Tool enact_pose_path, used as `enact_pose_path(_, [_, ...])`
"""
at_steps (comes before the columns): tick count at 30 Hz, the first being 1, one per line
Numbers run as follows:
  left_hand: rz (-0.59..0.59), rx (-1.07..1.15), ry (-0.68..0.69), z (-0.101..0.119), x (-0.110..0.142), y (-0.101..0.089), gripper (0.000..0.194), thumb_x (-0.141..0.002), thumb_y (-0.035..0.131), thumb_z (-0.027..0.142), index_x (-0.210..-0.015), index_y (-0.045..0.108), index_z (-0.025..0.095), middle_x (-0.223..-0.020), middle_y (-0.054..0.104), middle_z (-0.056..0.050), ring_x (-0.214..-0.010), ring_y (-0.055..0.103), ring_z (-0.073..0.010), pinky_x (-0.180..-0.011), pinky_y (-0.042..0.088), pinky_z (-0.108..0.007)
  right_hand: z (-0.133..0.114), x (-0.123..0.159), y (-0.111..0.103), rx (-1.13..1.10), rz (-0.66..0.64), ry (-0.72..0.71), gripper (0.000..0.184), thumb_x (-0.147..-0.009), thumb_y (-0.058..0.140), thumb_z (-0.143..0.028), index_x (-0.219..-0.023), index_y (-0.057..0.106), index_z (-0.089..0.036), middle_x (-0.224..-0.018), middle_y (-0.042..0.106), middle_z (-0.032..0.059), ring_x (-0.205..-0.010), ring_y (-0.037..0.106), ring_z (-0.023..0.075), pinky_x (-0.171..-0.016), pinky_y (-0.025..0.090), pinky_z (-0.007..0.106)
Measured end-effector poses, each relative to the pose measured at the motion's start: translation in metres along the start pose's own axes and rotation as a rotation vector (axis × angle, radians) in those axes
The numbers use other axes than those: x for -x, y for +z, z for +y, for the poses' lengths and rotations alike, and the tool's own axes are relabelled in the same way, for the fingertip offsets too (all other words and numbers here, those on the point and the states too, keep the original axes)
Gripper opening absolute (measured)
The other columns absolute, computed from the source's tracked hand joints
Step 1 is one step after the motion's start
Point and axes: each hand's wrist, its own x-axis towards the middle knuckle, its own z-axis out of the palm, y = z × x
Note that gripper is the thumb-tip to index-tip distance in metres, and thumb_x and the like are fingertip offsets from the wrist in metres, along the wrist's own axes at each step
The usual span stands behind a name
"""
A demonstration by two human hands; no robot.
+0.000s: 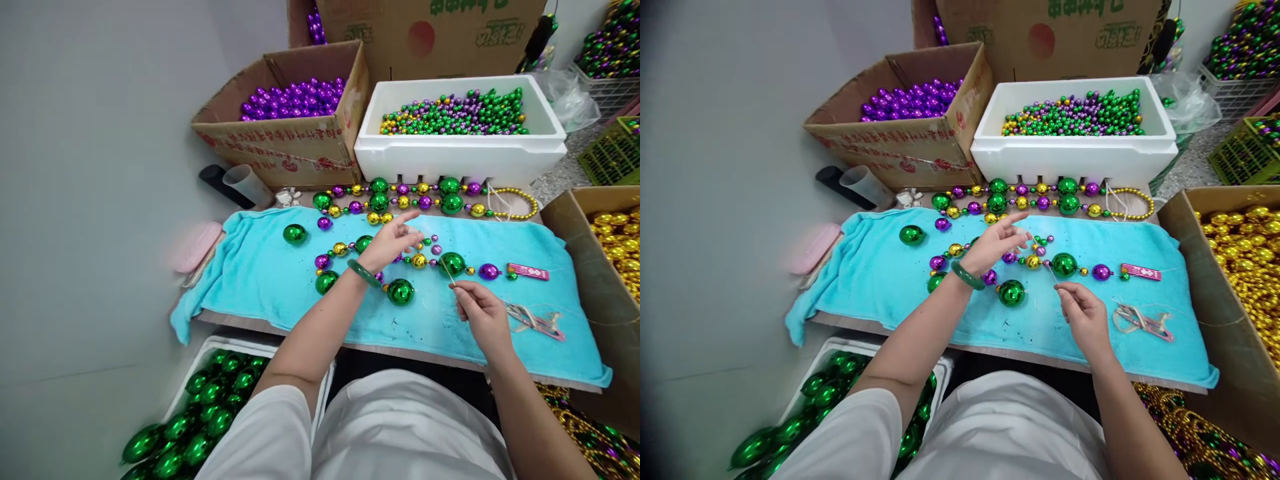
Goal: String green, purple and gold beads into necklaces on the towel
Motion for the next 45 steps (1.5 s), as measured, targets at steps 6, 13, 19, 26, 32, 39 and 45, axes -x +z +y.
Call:
enact_pose_path(6, [0.455,-0.788,0.079,-0.003,-0.047,-0.073,0.013,-0.073,0.062,0.009,-0.075,0.072,0.018,-0.092,0.066,-0.009,-0.102,0.055,-0.0247,-0.101,0.035,-0.038,0.002,-0.002,-0.005,-0.016,0.021,-0.030,0.022,-0.080,0.065,-0.037,-0.088,0.068,-0.017,-0.052,0.049,-0.0035,-0.046,0.043,0.0084,-0.042,0.037,0.022])
enact_pose_path(13, [0.277,-0.864,-0.006,-0.019,-0.063,-0.089,0.027,-0.050,0.073,-0.001,-0.068,0.071,0.019,-0.091,0.067,-0.009,-0.101,0.057,-0.0279,-0.099,0.038,-0.036,0.002,-0.003,0.002,-0.008,0.007,0.010,0.024,-0.079,0.065,-0.039,-0.087,0.069,-0.016,-0.052,0.048,-0.0036,-0.046,0.043,0.0084,-0.041,0.037,0.022])
enact_pose_path(19, [0.320,-0.372,0.042,-0.002,-0.034,-0.071,0.025,-0.070,0.071,0.019,-0.095,0.071,0.020,-0.094,0.068,-0.006,-0.091,0.060,-0.0180,-0.085,0.046,-0.029,0.004,-0.001,0.004,-0.008,0.008,0.006,0.023,-0.079,0.065,-0.038,-0.087,0.070,-0.017,-0.055,0.050,-0.0028,-0.047,0.045,0.0087,-0.042,0.039,0.022])
enact_pose_path(26, [0.112,0.666,-0.137,0.011,0.015,-0.019,0.021,-0.086,0.061,0.034,-0.095,0.065,0.016,-0.087,0.068,-0.006,-0.068,0.062,-0.0094,-0.058,0.050,-0.018,0.001,0.000,0.015,-0.018,-0.042,-0.021,0.022,-0.080,0.064,-0.037,-0.087,0.070,-0.017,-0.053,0.048,-0.0034,-0.047,0.044,0.0086,-0.043,0.037,0.022])
enact_pose_path(32, [0.164,0.805,-0.146,0.018,0.022,-0.007,0.025,-0.090,0.057,0.035,-0.105,0.064,0.016,-0.087,0.067,-0.004,-0.069,0.063,-0.0064,-0.064,0.053,-0.014,-0.003,0.004,0.013,0.007,-0.042,-0.048,0.022,-0.081,0.064,-0.037,-0.087,0.070,-0.017,-0.051,0.047,-0.0038,-0.045,0.043,0.0086,-0.042,0.037,0.022])
enact_pose_path(39, [0.158,0.812,-0.159,0.015,0.022,-0.010,0.020,-0.091,0.054,0.031,-0.093,0.066,0.015,-0.088,0.067,-0.005,-0.069,0.063,-0.0078,-0.064,0.054,-0.017,0.000,0.006,0.011,0.018,-0.060,-0.038,0.022,-0.081,0.063,-0.037,-0.088,0.070,-0.017,-0.051,0.047,-0.0040,-0.046,0.043,0.0084,-0.043,0.036,0.022])
enact_pose_path(45, [0.096,0.791,-0.147,0.011,0.025,-0.007,0.022,-0.090,0.054,0.032,-0.090,0.066,0.013,-0.086,0.067,-0.006,-0.068,0.062,-0.0083,-0.060,0.051,-0.017,-0.002,0.005,0.011,0.032,-0.059,-0.038,0.023,-0.081,0.063,-0.038,-0.087,0.070,-0.017,-0.051,0.047,-0.0040,-0.046,0.043,0.0085,-0.043,0.036,0.022])
